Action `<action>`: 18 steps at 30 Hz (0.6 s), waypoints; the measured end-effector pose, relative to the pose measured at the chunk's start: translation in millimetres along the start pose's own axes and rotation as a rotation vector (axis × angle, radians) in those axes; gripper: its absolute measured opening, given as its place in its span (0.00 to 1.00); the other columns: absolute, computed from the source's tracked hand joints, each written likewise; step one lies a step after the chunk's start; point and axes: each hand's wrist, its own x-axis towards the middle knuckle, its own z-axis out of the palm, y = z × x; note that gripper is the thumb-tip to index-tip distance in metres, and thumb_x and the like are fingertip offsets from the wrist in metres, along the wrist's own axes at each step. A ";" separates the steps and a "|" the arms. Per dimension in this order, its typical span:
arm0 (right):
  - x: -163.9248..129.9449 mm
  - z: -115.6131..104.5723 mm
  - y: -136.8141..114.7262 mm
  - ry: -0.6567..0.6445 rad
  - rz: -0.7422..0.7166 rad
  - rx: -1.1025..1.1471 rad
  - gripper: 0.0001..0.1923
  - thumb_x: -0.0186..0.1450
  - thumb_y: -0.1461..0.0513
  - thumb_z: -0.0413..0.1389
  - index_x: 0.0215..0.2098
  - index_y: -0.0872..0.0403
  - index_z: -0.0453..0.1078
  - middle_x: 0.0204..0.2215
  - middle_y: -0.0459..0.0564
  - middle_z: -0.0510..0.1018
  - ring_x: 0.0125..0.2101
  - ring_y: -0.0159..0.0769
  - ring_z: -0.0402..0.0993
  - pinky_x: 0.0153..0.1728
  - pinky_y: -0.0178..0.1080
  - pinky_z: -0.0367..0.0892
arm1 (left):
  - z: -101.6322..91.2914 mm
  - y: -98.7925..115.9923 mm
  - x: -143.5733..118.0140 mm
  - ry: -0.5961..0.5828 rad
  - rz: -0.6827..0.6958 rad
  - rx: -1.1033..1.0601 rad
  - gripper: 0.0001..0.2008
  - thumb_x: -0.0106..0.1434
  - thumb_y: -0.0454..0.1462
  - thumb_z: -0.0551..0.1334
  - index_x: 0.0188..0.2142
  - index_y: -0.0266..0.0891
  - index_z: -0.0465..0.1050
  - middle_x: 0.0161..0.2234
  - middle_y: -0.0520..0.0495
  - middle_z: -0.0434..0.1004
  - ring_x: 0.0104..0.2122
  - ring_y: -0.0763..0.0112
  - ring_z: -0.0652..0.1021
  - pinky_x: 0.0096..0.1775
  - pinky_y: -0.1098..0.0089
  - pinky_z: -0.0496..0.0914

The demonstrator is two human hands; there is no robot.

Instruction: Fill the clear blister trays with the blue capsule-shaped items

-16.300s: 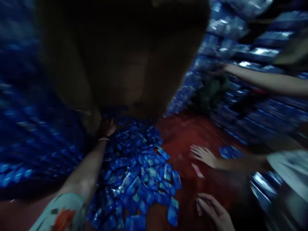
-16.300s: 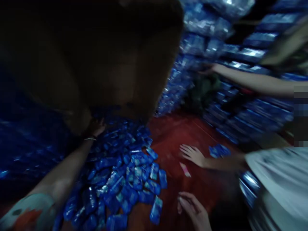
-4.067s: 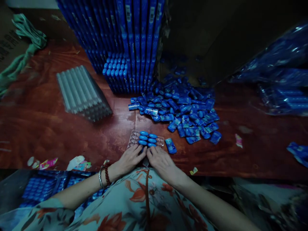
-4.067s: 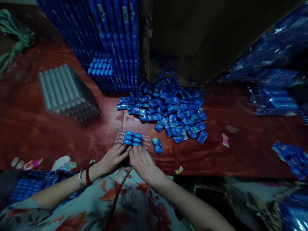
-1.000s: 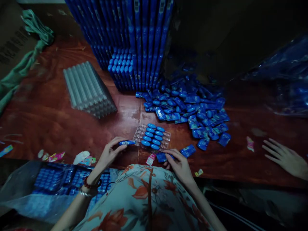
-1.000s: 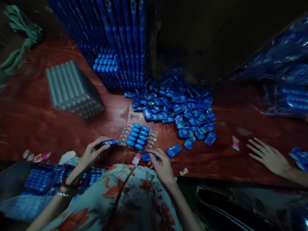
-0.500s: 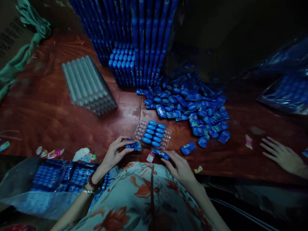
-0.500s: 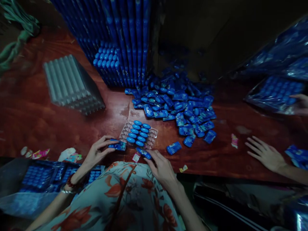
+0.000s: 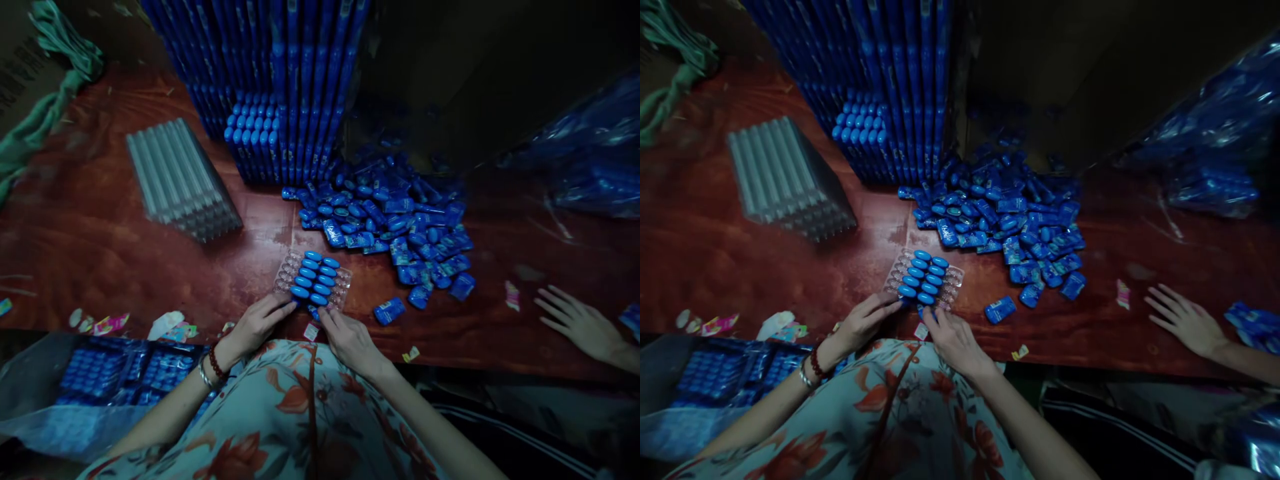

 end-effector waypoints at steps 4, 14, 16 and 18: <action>12.7 -27.3 -12.8 -0.307 0.062 -0.035 0.24 0.63 0.72 0.44 0.57 0.58 0.58 0.39 0.57 0.73 0.34 0.39 0.74 0.30 0.36 0.69 | -0.9 4.3 11.1 -0.107 0.040 0.041 0.17 0.67 0.30 0.51 0.55 0.37 0.63 0.44 0.39 0.73 0.45 0.67 0.74 0.44 0.66 0.73; 22.4 -46.0 -20.8 -0.273 0.080 -0.101 0.18 0.64 0.71 0.44 0.51 0.58 0.62 0.33 0.55 0.75 0.28 0.37 0.74 0.23 0.35 0.66 | 5.4 14.7 27.7 -0.316 0.097 0.196 0.15 0.68 0.31 0.47 0.47 0.36 0.69 0.42 0.40 0.74 0.43 0.65 0.74 0.44 0.63 0.73; 10.6 -33.2 -18.6 -0.199 0.122 -0.105 0.18 0.64 0.71 0.46 0.51 0.57 0.64 0.33 0.54 0.76 0.27 0.37 0.74 0.22 0.35 0.66 | 9.2 16.7 23.9 -0.280 0.110 0.205 0.17 0.68 0.31 0.47 0.50 0.37 0.68 0.41 0.40 0.74 0.42 0.65 0.74 0.43 0.64 0.73; -1.7 -19.6 -17.5 -0.092 0.157 -0.088 0.19 0.65 0.68 0.48 0.54 0.55 0.63 0.34 0.53 0.77 0.27 0.36 0.75 0.24 0.35 0.68 | 10.7 18.4 18.2 -0.216 0.098 0.205 0.19 0.68 0.33 0.47 0.55 0.40 0.64 0.43 0.40 0.74 0.41 0.64 0.74 0.41 0.64 0.72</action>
